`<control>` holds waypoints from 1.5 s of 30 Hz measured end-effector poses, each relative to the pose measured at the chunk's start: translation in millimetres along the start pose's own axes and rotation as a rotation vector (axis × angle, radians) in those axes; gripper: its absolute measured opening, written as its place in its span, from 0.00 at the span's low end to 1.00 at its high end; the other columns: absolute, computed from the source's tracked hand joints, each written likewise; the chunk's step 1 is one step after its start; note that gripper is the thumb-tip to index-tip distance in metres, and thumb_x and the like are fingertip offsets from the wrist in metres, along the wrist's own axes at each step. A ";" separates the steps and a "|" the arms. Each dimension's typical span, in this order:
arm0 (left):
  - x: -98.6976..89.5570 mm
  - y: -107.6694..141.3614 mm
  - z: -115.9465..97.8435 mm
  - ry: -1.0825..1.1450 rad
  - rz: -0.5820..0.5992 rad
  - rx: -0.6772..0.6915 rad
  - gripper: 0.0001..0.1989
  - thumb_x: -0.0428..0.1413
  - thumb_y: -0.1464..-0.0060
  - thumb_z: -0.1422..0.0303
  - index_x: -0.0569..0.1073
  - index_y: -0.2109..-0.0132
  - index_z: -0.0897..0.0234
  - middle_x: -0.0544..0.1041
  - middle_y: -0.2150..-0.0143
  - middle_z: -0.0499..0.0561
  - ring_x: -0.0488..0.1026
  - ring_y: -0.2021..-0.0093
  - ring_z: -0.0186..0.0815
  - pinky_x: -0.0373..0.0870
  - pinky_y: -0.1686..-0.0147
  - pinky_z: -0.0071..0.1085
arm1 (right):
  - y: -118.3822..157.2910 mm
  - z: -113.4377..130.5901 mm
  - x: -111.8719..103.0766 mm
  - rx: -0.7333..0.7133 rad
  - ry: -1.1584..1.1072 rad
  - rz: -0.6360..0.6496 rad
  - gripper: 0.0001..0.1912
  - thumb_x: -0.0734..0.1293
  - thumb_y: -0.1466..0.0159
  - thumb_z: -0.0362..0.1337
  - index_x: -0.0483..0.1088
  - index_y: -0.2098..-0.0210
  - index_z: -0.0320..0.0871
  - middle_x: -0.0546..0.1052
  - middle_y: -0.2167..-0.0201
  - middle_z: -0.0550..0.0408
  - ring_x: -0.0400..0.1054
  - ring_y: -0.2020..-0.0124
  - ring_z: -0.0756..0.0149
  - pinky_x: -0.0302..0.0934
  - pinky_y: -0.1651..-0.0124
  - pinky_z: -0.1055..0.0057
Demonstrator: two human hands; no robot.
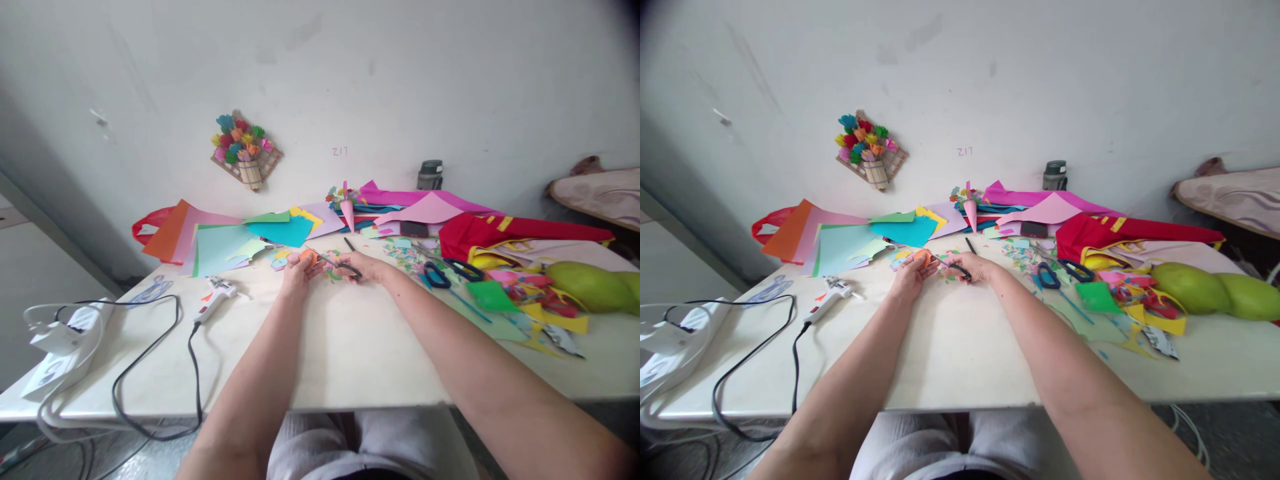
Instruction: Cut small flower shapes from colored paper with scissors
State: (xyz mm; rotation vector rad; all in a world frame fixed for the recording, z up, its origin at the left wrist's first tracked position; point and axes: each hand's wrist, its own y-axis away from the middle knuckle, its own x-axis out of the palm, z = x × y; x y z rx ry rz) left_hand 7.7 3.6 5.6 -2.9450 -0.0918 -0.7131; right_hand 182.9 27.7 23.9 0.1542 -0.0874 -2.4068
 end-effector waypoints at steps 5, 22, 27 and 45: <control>0.9 0.7 0.0 0.000 0.002 -0.006 0.11 0.62 0.61 0.69 0.72 0.67 0.68 0.77 0.72 0.52 0.77 0.70 0.39 0.74 0.69 0.32 | 10.8 5.9 3.2 -0.012 0.138 -0.020 0.06 0.65 0.44 0.34 0.62 0.73 0.40 0.61 0.91 0.65 0.51 0.92 0.78 0.42 0.91 0.82; 0.7 1.0 0.2 0.003 0.024 -0.012 0.13 0.63 0.63 0.68 0.72 0.67 0.68 0.78 0.72 0.53 0.77 0.71 0.40 0.74 0.68 0.34 | 4.2 3.9 4.0 -0.017 0.040 -0.052 0.05 0.65 0.45 0.29 0.63 0.74 0.40 0.59 0.91 0.67 0.51 0.92 0.78 0.46 0.91 0.81; 0.6 0.4 0.8 0.009 0.014 -0.017 0.14 0.64 0.64 0.68 0.72 0.67 0.68 0.77 0.72 0.53 0.77 0.71 0.40 0.73 0.70 0.33 | 2.5 0.4 2.0 -0.062 0.038 -0.037 0.05 0.66 0.45 0.31 0.63 0.73 0.39 0.59 0.90 0.67 0.51 0.92 0.79 0.47 0.90 0.81; -1.5 -0.8 0.7 0.017 -0.009 0.058 0.18 0.67 0.70 0.66 0.66 0.76 0.66 0.74 0.75 0.48 0.72 0.74 0.31 0.72 0.71 0.30 | 7.5 4.1 2.4 -0.015 0.064 -0.052 0.05 0.66 0.45 0.32 0.64 0.72 0.40 0.62 0.90 0.65 0.52 0.92 0.78 0.46 0.90 0.81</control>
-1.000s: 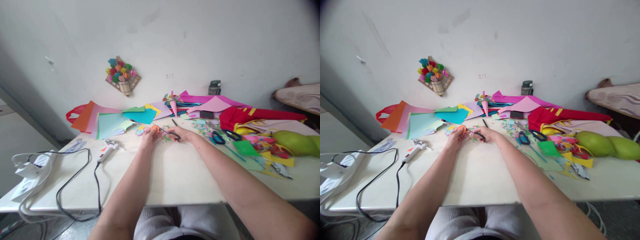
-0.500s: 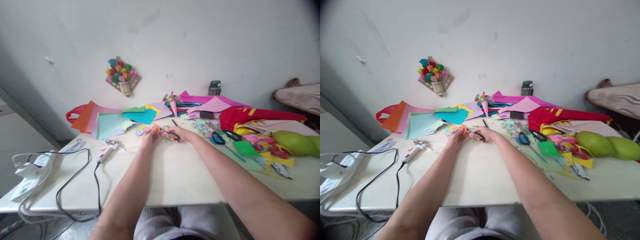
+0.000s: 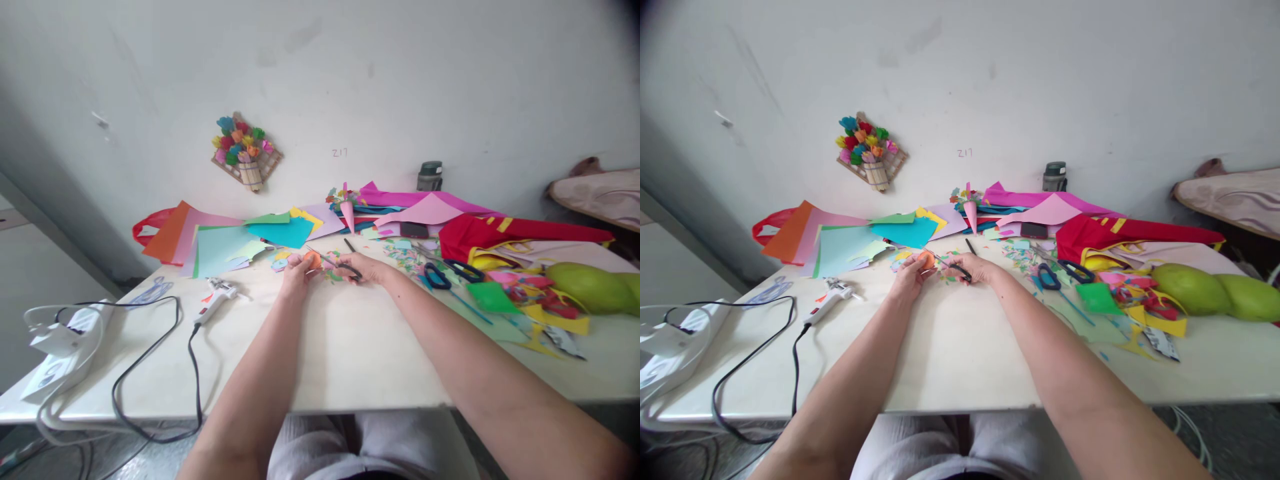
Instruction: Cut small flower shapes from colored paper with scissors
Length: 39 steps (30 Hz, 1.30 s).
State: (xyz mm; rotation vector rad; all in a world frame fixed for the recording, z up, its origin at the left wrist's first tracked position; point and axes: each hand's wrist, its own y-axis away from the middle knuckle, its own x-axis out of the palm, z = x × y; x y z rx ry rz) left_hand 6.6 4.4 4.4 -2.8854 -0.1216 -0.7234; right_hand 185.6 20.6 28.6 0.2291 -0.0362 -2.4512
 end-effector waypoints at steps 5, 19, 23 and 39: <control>-0.1 -0.6 0.8 0.002 -0.001 -0.007 0.18 0.67 0.70 0.67 0.65 0.76 0.66 0.74 0.75 0.48 0.72 0.73 0.32 0.72 0.71 0.31 | 4.9 5.5 2.2 0.049 0.037 -0.006 0.05 0.63 0.43 0.34 0.62 0.73 0.40 0.61 0.92 0.65 0.52 0.92 0.77 0.41 0.90 0.82; 1.9 1.9 -0.4 0.004 -0.004 -0.014 0.19 0.67 0.69 0.67 0.63 0.76 0.65 0.72 0.76 0.46 0.72 0.74 0.32 0.72 0.72 0.30 | 8.7 13.2 6.1 0.026 0.026 -0.030 0.03 0.64 0.44 0.30 0.63 0.73 0.40 0.58 0.92 0.65 0.50 0.91 0.77 0.45 0.89 0.81; 0.8 1.4 0.9 0.003 0.005 -0.012 0.18 0.67 0.70 0.67 0.63 0.77 0.65 0.71 0.77 0.46 0.71 0.75 0.31 0.72 0.70 0.32 | 7.0 10.8 5.0 0.014 0.045 -0.027 0.04 0.64 0.44 0.30 0.63 0.72 0.40 0.59 0.92 0.65 0.50 0.91 0.77 0.45 0.89 0.81; -2.0 -1.0 3.1 0.006 0.055 0.001 0.15 0.67 0.66 0.65 0.68 0.77 0.67 0.72 0.77 0.47 0.70 0.77 0.29 0.72 0.71 0.29 | 13.8 17.8 10.5 -0.009 0.049 -0.023 0.08 0.67 0.44 0.34 0.62 0.74 0.40 0.58 0.91 0.67 0.50 0.90 0.78 0.45 0.89 0.81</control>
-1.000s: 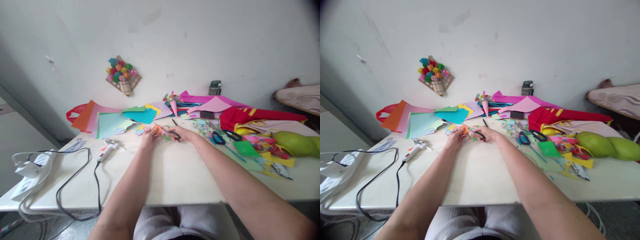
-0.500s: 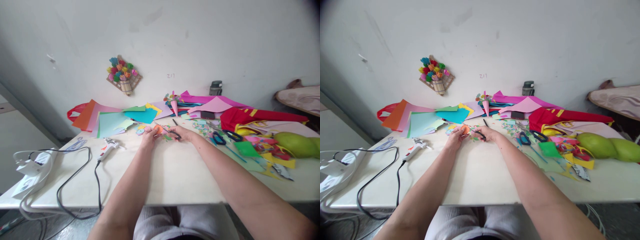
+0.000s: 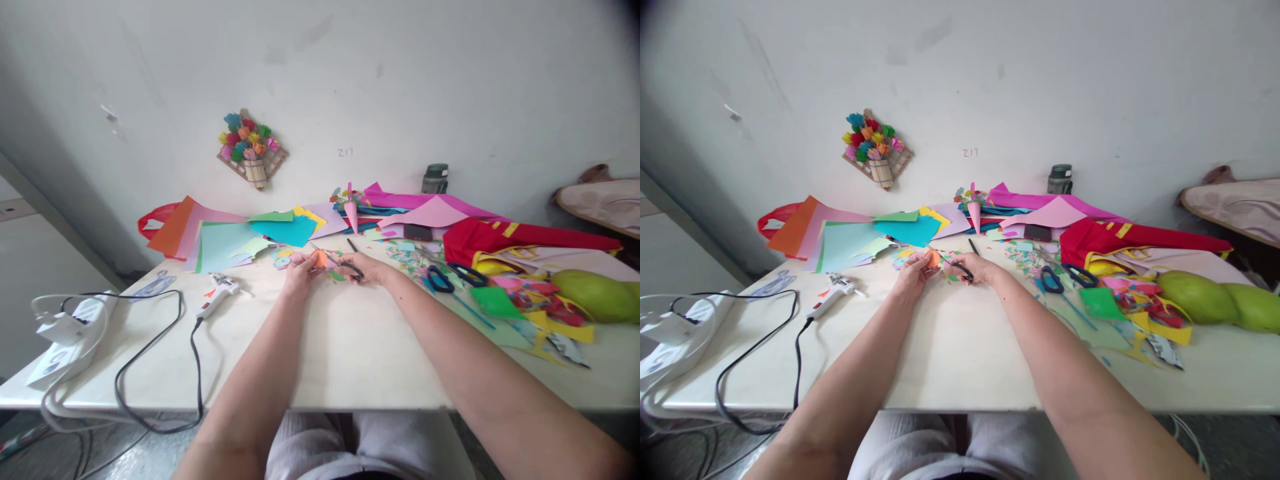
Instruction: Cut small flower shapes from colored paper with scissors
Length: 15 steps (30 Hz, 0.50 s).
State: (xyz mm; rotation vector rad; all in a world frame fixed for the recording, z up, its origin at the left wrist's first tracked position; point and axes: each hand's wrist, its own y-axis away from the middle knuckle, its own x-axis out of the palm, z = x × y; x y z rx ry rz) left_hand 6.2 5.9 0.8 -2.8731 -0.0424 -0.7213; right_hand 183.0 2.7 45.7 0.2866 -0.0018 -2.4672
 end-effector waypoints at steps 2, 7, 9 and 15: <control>-0.2 -0.2 0.2 -0.006 -0.004 0.000 0.15 0.67 0.66 0.66 0.68 0.76 0.67 0.73 0.76 0.47 0.71 0.76 0.30 0.72 0.72 0.28 | 1.4 0.5 0.2 -0.009 0.017 0.002 0.08 0.66 0.44 0.35 0.61 0.74 0.40 0.57 0.91 0.67 0.50 0.90 0.78 0.45 0.89 0.81; -1.0 -0.9 1.3 -0.018 -0.010 -0.001 0.17 0.67 0.67 0.65 0.67 0.77 0.66 0.72 0.76 0.47 0.71 0.75 0.30 0.72 0.72 0.29 | 1.4 -0.5 -0.4 -0.026 0.028 0.011 0.10 0.67 0.45 0.38 0.61 0.74 0.41 0.57 0.91 0.67 0.50 0.90 0.78 0.45 0.88 0.81; -1.1 -0.8 1.5 -0.015 -0.007 -0.003 0.16 0.67 0.67 0.65 0.67 0.77 0.66 0.72 0.76 0.47 0.71 0.75 0.30 0.72 0.72 0.29 | 1.4 0.0 -0.3 -0.032 0.024 0.010 0.11 0.68 0.46 0.38 0.61 0.74 0.41 0.58 0.91 0.67 0.50 0.90 0.78 0.44 0.89 0.81; -1.0 -0.7 1.4 -0.008 -0.001 -0.008 0.16 0.67 0.67 0.65 0.67 0.78 0.67 0.71 0.77 0.47 0.71 0.76 0.30 0.72 0.72 0.29 | 2.4 3.6 2.1 -0.013 -0.039 -0.010 0.09 0.68 0.46 0.34 0.61 0.75 0.40 0.61 0.89 0.66 0.51 0.90 0.78 0.43 0.89 0.81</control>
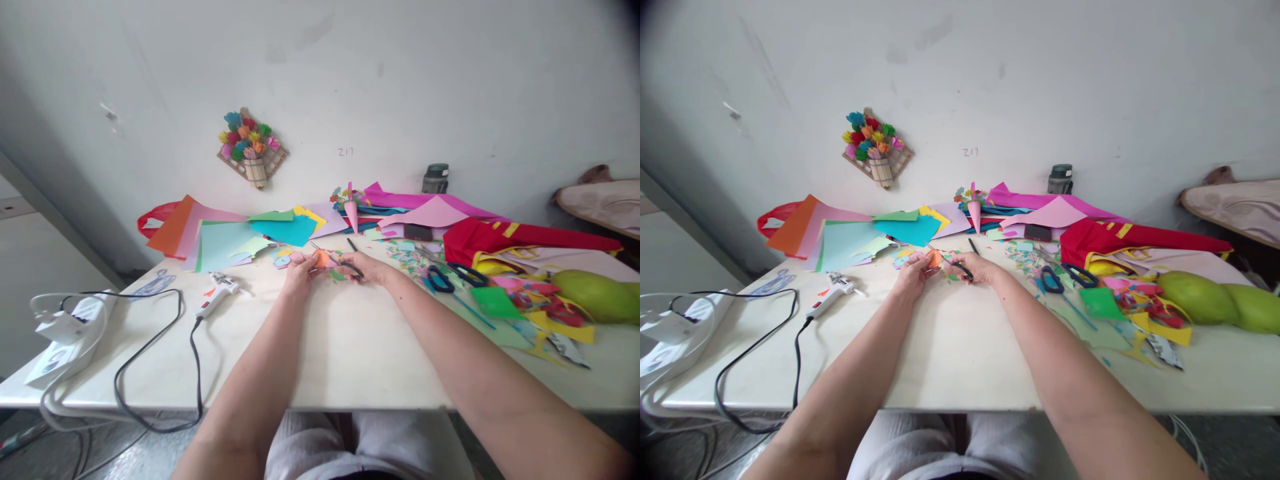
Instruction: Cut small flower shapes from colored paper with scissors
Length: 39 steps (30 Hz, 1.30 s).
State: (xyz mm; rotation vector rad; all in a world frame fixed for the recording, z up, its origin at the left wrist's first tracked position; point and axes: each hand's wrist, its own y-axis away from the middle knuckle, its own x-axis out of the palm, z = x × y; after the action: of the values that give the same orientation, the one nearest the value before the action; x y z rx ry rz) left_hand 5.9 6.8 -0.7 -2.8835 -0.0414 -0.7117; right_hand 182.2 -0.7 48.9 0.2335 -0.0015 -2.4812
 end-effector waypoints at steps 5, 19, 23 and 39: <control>-2.0 -1.8 2.0 -0.016 -0.001 -0.001 0.15 0.67 0.67 0.65 0.69 0.77 0.67 0.71 0.77 0.48 0.70 0.76 0.30 0.72 0.72 0.29 | -2.4 -2.5 -0.8 -0.002 -0.031 -0.001 0.09 0.67 0.45 0.33 0.62 0.76 0.40 0.61 0.90 0.65 0.51 0.91 0.78 0.44 0.89 0.81; 1.8 0.8 -1.0 0.008 -0.039 0.007 0.16 0.67 0.68 0.66 0.68 0.77 0.66 0.73 0.76 0.48 0.71 0.74 0.32 0.71 0.72 0.30 | -15.0 -17.9 -8.4 -0.045 0.048 0.000 0.07 0.67 0.44 0.33 0.63 0.74 0.39 0.59 0.91 0.66 0.51 0.91 0.78 0.46 0.90 0.81; 3.7 2.5 -2.5 0.022 -0.067 0.019 0.17 0.67 0.69 0.66 0.65 0.77 0.66 0.74 0.74 0.47 0.72 0.73 0.32 0.71 0.71 0.31 | -11.3 -14.8 -8.0 -0.054 0.081 -0.008 0.06 0.65 0.43 0.32 0.63 0.74 0.39 0.59 0.91 0.66 0.51 0.91 0.78 0.46 0.89 0.81; 0.0 1.1 -3.8 -0.059 0.089 -0.028 0.15 0.67 0.66 0.66 0.67 0.78 0.67 0.73 0.76 0.48 0.71 0.74 0.31 0.71 0.69 0.30 | -12.4 -26.9 -23.8 -0.027 0.110 0.089 0.14 0.64 0.42 0.46 0.62 0.72 0.41 0.66 0.86 0.62 0.57 0.89 0.77 0.42 0.90 0.80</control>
State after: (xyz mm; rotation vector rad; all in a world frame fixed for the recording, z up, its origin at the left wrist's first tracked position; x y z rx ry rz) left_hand 4.2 5.0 2.5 -2.9114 0.0901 -0.6162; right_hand 197.8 25.0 25.6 0.3510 0.0663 -2.3751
